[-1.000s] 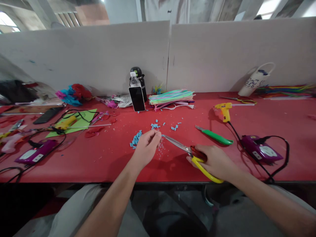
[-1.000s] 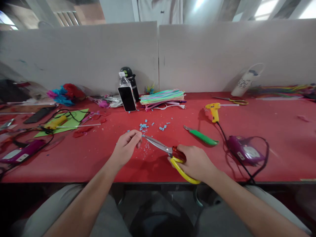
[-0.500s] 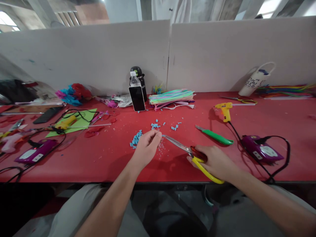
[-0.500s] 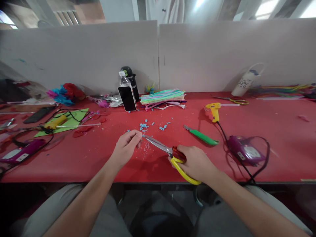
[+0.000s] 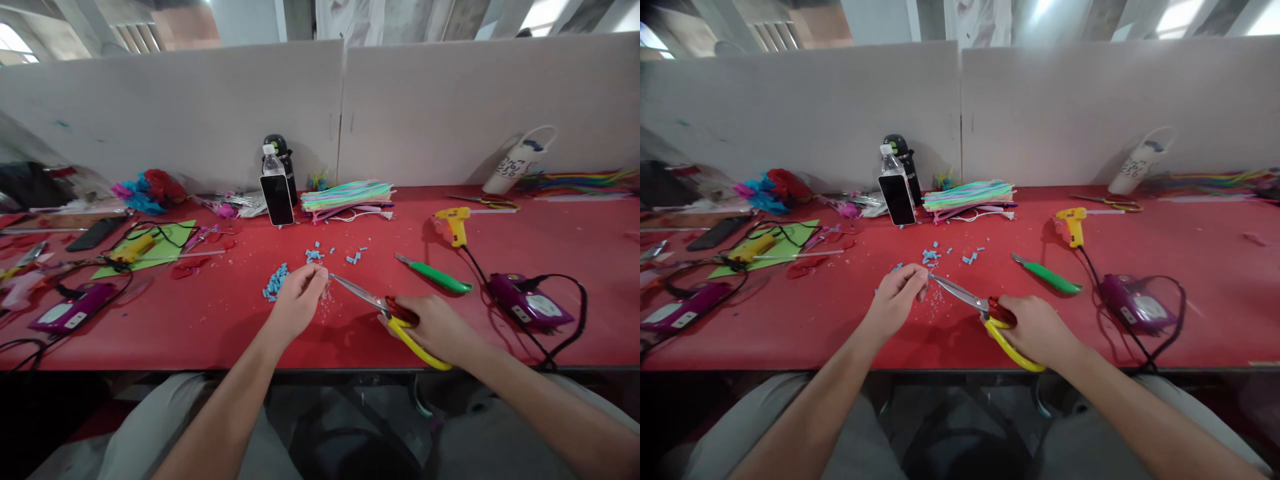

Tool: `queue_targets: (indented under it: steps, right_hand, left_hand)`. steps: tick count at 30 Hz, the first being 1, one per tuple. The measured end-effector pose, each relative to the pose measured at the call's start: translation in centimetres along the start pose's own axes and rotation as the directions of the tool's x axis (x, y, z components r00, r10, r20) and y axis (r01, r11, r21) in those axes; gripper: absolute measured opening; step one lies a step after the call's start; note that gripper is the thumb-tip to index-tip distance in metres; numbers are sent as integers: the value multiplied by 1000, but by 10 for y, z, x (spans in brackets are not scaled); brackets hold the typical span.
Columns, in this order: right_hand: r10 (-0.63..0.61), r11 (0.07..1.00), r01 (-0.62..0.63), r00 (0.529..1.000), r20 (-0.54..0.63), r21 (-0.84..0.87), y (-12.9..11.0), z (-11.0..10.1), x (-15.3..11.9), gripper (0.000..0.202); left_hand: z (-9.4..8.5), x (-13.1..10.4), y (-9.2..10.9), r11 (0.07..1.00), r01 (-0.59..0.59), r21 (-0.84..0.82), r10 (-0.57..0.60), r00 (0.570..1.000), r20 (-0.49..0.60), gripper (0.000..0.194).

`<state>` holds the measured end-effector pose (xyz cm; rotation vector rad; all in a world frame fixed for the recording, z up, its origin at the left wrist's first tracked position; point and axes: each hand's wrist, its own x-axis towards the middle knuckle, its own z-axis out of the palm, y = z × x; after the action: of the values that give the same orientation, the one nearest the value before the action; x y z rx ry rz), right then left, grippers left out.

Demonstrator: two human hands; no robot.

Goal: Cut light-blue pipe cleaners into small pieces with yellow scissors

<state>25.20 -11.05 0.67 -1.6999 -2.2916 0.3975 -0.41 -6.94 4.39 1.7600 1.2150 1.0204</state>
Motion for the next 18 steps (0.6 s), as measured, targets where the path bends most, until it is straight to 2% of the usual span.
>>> queue_targets:
  steps: [8, 18]
  right_hand:
    - [22, 1000, -22, 1000, -21, -10, -3, -2, 1, 45]
    - [-15, 999, 15, 1000, 2, 45, -8, -7, 0, 42]
  left_hand:
    - [0, 0, 1, 1000, 8, -7, -8, 1000, 8, 35]
    - [-1, 1, 0, 999, 23, -28, -23, 1000, -13, 33]
